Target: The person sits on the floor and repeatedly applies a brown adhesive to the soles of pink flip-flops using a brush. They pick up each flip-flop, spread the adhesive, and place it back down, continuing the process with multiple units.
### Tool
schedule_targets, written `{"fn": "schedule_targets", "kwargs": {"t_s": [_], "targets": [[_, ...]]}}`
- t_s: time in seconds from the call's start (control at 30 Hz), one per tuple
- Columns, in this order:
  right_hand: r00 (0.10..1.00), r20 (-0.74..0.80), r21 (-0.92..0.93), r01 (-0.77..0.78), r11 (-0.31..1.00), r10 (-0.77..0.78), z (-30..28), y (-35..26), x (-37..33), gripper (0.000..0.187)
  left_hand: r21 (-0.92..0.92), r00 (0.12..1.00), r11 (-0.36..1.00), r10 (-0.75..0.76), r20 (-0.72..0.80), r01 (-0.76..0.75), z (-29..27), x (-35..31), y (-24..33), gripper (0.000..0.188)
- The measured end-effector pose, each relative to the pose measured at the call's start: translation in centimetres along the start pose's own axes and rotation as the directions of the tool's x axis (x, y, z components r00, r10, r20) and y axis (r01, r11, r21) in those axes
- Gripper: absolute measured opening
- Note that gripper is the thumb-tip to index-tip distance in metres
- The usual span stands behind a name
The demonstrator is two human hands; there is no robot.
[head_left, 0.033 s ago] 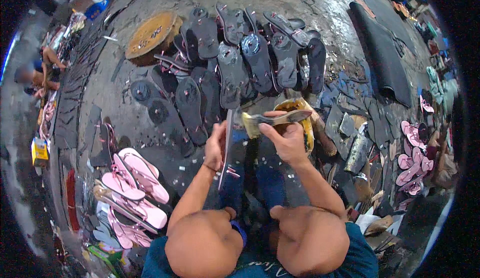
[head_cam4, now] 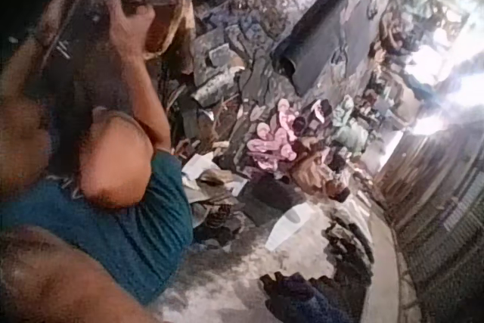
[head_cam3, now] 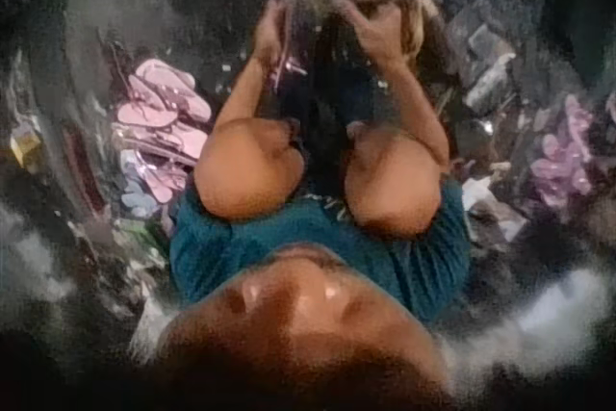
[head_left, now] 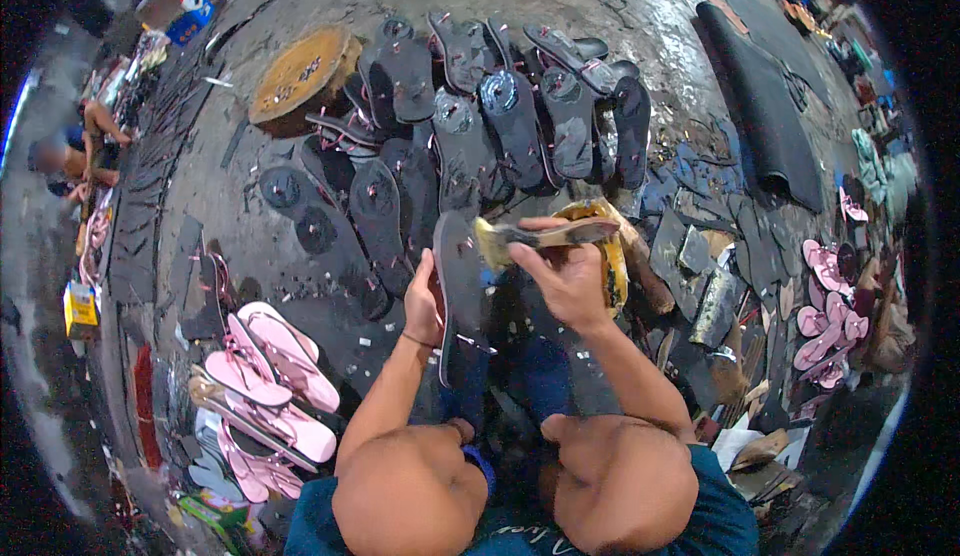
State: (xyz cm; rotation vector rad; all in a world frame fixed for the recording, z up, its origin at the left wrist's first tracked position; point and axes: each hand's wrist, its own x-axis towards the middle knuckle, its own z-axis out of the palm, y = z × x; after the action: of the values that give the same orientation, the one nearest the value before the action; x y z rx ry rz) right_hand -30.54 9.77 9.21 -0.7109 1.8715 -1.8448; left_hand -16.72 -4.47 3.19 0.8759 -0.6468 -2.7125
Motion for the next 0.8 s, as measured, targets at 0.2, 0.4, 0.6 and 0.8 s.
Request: {"fn": "schedule_targets", "kwargs": {"t_s": [0.2, 0.4, 0.6, 0.8], "targets": [[0.966, 0.075, -0.244, 0.259, 0.935, -0.248, 3.8, -2.1, 4.2, 0.019, 0.104, 0.973, 0.972, 0.219, -0.067, -0.212, 0.7, -1.1, 2.0, 0.047], [0.951, 0.184, -0.137, 0.276, 0.951, -0.249, 4.2, -3.5, 2.0, 0.017, 0.113, 0.955, 0.967, 0.246, -0.166, -0.229, 2.0, -2.0, 1.3, 0.047], [0.912, 0.12, -0.191, 0.41, 0.892, -0.393, 4.0, -3.9, 0.5, 0.017, 0.31, 0.893, 0.872, 0.433, -0.125, -0.379, 4.4, -2.9, 2.2, 0.044], [0.995, -0.039, 0.292, -0.076, 0.953, 0.092, 5.6, -1.7, 0.0, 0.024, 0.318, 0.836, 0.796, 0.548, -0.015, -0.515, 3.1, -2.0, 2.0, 0.043]]}}
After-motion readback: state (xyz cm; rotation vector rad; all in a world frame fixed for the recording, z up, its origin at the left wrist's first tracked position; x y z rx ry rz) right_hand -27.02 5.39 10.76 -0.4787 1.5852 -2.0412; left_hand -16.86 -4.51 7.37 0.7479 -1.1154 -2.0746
